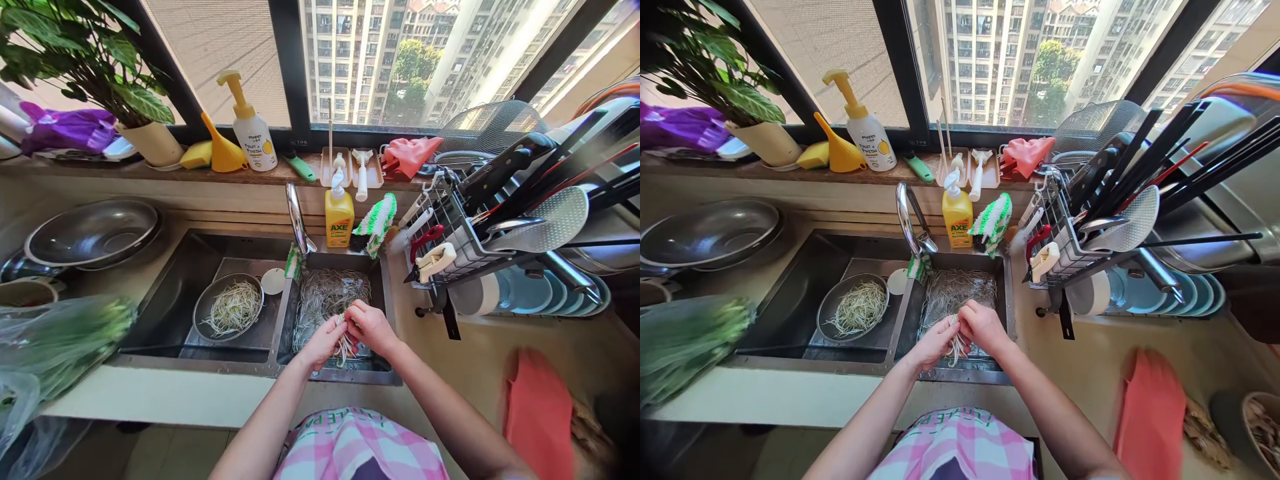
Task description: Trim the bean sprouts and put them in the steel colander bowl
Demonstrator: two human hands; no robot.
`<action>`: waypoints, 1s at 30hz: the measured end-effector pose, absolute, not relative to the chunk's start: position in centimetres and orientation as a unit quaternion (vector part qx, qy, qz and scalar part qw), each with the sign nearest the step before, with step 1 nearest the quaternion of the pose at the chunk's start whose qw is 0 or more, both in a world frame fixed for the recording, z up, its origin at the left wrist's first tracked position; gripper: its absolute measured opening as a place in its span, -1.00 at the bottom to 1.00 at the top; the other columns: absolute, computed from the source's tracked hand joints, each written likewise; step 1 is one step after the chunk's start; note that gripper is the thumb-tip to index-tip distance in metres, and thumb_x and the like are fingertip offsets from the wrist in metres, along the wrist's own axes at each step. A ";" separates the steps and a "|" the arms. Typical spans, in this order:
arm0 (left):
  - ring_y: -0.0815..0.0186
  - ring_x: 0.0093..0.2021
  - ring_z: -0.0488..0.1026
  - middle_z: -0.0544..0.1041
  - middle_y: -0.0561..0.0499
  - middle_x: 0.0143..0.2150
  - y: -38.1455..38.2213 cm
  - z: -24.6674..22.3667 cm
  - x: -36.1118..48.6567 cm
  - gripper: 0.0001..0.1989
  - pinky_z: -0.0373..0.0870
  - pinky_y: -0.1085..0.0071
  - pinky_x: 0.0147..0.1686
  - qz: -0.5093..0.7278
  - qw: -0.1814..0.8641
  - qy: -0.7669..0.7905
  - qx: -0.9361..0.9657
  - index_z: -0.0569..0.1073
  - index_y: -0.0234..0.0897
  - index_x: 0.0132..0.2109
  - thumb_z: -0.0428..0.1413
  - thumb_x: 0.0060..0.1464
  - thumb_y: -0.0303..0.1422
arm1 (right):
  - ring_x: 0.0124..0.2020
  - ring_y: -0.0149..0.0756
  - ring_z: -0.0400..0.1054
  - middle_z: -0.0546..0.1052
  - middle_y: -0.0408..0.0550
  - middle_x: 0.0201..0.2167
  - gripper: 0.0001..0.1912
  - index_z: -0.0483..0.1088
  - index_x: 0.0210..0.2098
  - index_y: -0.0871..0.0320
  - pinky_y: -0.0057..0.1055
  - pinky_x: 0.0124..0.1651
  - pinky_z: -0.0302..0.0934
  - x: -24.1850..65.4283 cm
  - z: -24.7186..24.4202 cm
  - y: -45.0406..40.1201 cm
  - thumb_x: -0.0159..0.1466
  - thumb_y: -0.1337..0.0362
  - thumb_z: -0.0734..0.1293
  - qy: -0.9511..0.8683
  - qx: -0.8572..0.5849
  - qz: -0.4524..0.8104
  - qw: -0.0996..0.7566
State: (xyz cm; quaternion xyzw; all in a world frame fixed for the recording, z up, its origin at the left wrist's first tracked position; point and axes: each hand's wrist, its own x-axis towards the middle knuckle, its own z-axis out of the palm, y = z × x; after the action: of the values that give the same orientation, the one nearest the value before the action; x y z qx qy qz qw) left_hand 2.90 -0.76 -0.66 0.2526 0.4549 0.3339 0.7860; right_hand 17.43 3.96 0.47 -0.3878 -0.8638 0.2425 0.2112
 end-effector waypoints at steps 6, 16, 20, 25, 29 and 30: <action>0.33 -0.46 0.44 0.45 0.03 -0.40 -0.6 -0.8 2.6 -0.64 0.34 0.35 -0.40 0.359 0.776 0.470 0.220 0.19 -0.26 -0.28 0.11 -0.11 -0.13 | -0.52 -0.44 0.21 0.35 -0.16 -0.50 -0.88 0.29 -0.37 0.15 -0.54 -0.47 0.09 18.6 -1.9 3.6 0.14 0.40 0.15 -0.747 -0.511 0.321 0.280; 0.45 -0.50 0.36 0.37 0.12 -0.46 -0.7 -1.0 3.3 -0.66 0.29 0.47 -0.46 0.353 0.732 0.509 0.283 0.21 -0.28 -0.28 0.18 -0.18 -0.30 | -0.40 -0.44 0.28 0.38 -0.13 -0.36 -0.87 0.36 -0.28 0.08 -0.55 -0.37 0.09 17.1 0.7 2.8 0.20 0.32 0.20 -0.846 -0.431 0.264 0.169; 0.46 -0.59 0.31 0.35 0.15 -0.55 -0.7 -1.0 3.8 -0.76 0.24 0.51 -0.54 0.339 0.707 0.533 0.317 0.20 -0.28 -0.32 0.08 -0.08 -0.26 | -0.44 -0.45 0.26 0.36 -0.14 -0.42 -0.91 0.34 -0.38 0.13 -0.55 -0.40 0.06 16.3 1.1 3.1 0.19 0.37 0.20 -0.867 -0.430 0.213 0.138; 0.43 -0.62 0.31 0.36 0.13 -0.59 -0.8 -1.1 3.7 -0.72 0.21 0.49 -0.58 0.329 0.725 0.525 0.301 0.20 -0.25 -0.30 0.00 -0.02 -0.13 | -0.51 -0.44 0.22 0.34 -0.15 -0.49 -0.93 0.27 -0.45 0.15 -0.54 -0.46 0.06 15.9 0.3 2.8 0.11 0.42 0.20 -0.809 -0.473 0.285 0.200; 0.41 -0.56 0.36 0.39 0.10 -0.49 -0.9 -1.2 3.3 -0.67 0.25 0.46 -0.55 0.330 0.748 0.495 0.296 0.18 -0.25 -0.30 0.05 -0.07 -0.10 | -0.58 -0.45 0.19 0.33 -0.18 -0.59 -0.91 0.25 -0.48 0.16 -0.54 -0.54 0.08 17.0 -1.4 3.7 0.14 0.34 0.17 -0.665 -0.519 0.436 0.312; 0.40 -0.55 0.37 0.40 0.09 -0.47 -0.9 -1.2 3.2 -0.67 0.26 0.46 -0.54 0.330 0.752 0.489 0.294 0.17 -0.25 -0.31 0.05 -0.08 -0.10 | -0.58 -0.44 0.20 0.34 -0.17 -0.58 -0.91 0.26 -0.45 0.17 -0.54 -0.54 0.10 17.6 -1.8 4.2 0.14 0.31 0.16 -0.639 -0.525 0.457 0.329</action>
State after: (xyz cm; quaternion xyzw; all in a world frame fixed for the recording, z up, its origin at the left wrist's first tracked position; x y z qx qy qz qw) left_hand 3.21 -0.92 -1.20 0.2937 0.4890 0.3301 0.7521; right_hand 17.57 4.20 -1.79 -0.5247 -0.6388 0.4566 0.3288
